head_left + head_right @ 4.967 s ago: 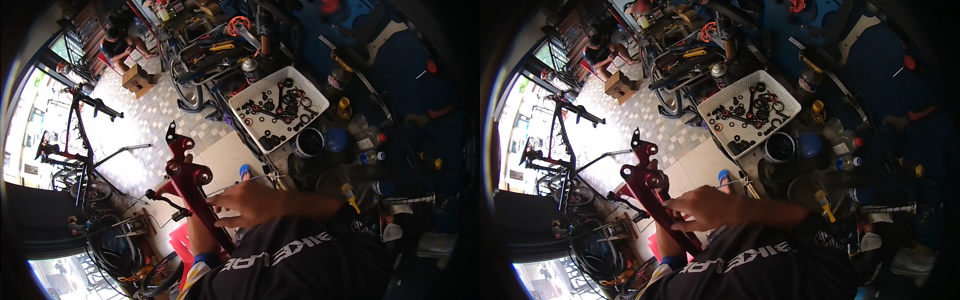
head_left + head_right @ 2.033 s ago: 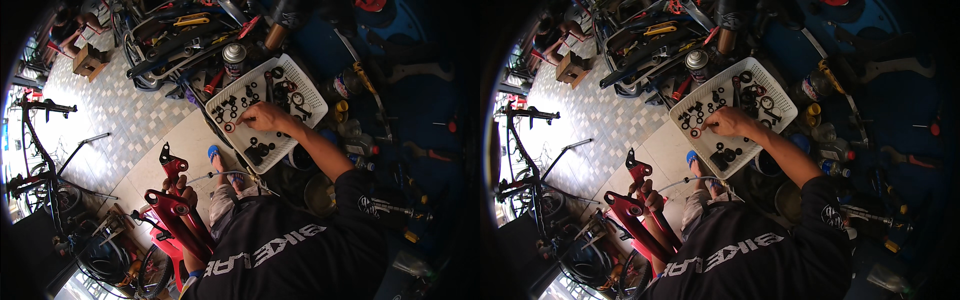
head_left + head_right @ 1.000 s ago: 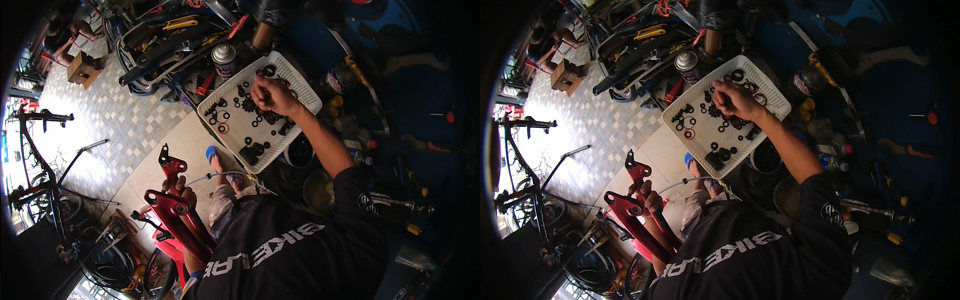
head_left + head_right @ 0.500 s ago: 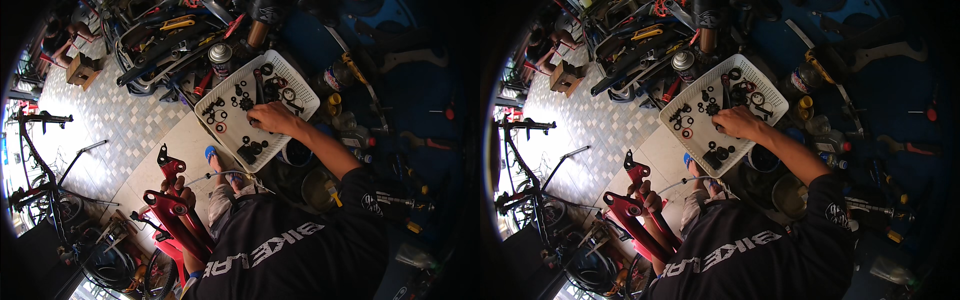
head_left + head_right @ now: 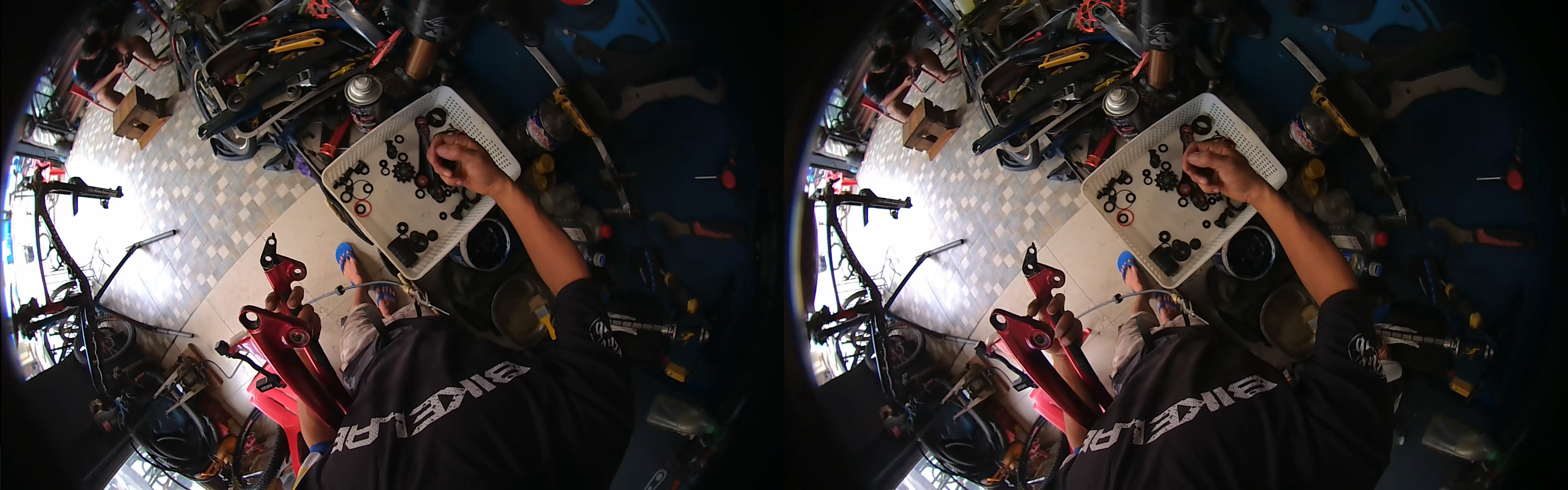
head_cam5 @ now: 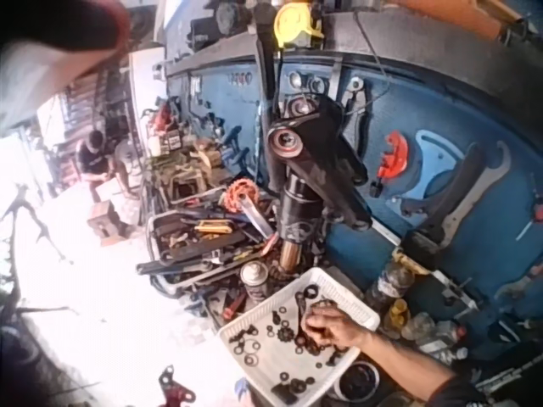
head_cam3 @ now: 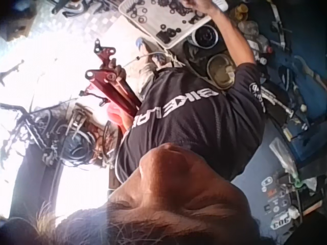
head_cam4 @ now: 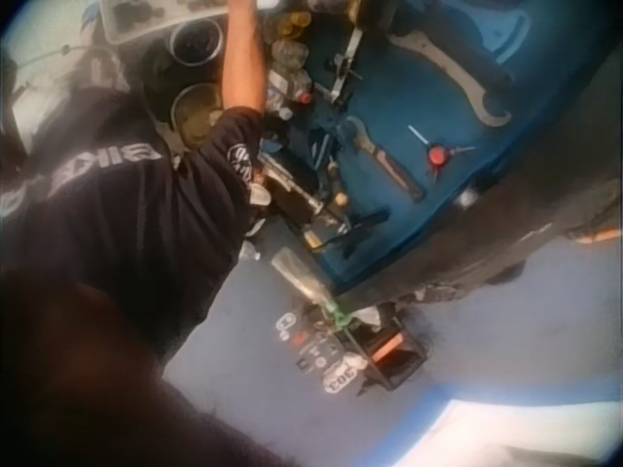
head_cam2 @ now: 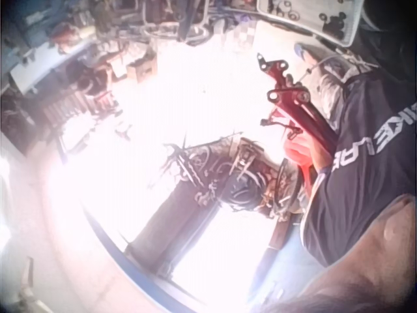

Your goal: The person assembles a red bicycle frame by inserting small parts such as bearings and seals into the frame's head tube and bottom bracket areas. The person uses their hands to place and adjust the components.

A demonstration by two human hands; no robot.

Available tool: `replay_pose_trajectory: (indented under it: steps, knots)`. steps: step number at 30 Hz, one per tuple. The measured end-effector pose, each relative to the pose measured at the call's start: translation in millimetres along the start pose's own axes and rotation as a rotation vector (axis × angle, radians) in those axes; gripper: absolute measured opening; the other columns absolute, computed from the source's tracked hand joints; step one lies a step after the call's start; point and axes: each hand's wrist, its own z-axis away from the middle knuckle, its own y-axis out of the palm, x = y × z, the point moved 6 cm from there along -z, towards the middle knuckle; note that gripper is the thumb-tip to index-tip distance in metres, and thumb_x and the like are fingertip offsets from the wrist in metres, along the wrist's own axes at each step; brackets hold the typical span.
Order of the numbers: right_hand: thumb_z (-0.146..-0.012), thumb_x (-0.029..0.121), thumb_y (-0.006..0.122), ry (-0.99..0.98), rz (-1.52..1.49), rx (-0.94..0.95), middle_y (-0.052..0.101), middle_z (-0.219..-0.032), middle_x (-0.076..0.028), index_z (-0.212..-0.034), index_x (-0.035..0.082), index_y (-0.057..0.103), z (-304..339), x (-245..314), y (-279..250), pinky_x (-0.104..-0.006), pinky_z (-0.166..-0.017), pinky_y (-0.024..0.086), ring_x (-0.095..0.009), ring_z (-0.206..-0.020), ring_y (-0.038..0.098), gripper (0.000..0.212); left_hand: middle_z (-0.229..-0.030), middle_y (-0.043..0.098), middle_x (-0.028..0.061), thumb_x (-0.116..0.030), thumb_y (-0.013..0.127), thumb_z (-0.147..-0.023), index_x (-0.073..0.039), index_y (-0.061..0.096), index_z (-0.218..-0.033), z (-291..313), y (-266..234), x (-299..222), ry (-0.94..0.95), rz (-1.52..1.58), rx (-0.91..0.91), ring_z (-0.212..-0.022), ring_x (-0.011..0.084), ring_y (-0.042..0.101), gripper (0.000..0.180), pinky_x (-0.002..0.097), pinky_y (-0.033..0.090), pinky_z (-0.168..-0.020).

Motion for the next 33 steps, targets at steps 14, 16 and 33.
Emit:
replay_pose_trajectory:
  steps: [14, 16, 33]
  knots:
    - [-0.082, 0.019, 0.079, 0.085, 1.504, 0.106, 0.071, -0.089, -0.008, -0.106, 0.012, 0.071, -4, -29, 25, -0.0422, -0.077, 0.056, -0.029, -0.091, 0.072, 0.026, -0.127, 0.045, 0.0129, -0.031, 0.065, -0.098, -0.018, 0.056, -0.13, 11, 14, -1, 0.039, 0.004, 0.009, -0.082, 0.0278, 0.06, 0.036, 0.0363, 0.048, -0.065]
    - [-0.081, 0.02, 0.081, 0.101, 1.374, 0.109, 0.068, -0.082, -0.007, -0.102, 0.011, 0.072, -4, -26, 27, -0.039, -0.074, 0.055, -0.026, -0.084, 0.071, 0.024, -0.127, 0.045, 0.0133, -0.03, 0.066, -0.097, -0.018, 0.056, -0.13, 13, 17, 0, 0.045, 0.003, 0.02, -0.082, 0.028, 0.06, 0.037, 0.0367, 0.048, -0.065]
    - [-0.077, 0.011, 0.08, -1.236, 1.387, -0.084, 0.047, -0.066, 0.005, -0.089, 0.016, 0.072, 87, 99, 148, -0.0292, -0.045, 0.043, -0.012, -0.056, 0.052, 0.015, -0.128, 0.045, 0.0156, -0.038, 0.069, -0.095, -0.014, 0.055, -0.134, 15, 26, 8, 0.063, 0.011, 0.027, -0.085, 0.0295, 0.062, 0.047, 0.037, 0.051, -0.064]
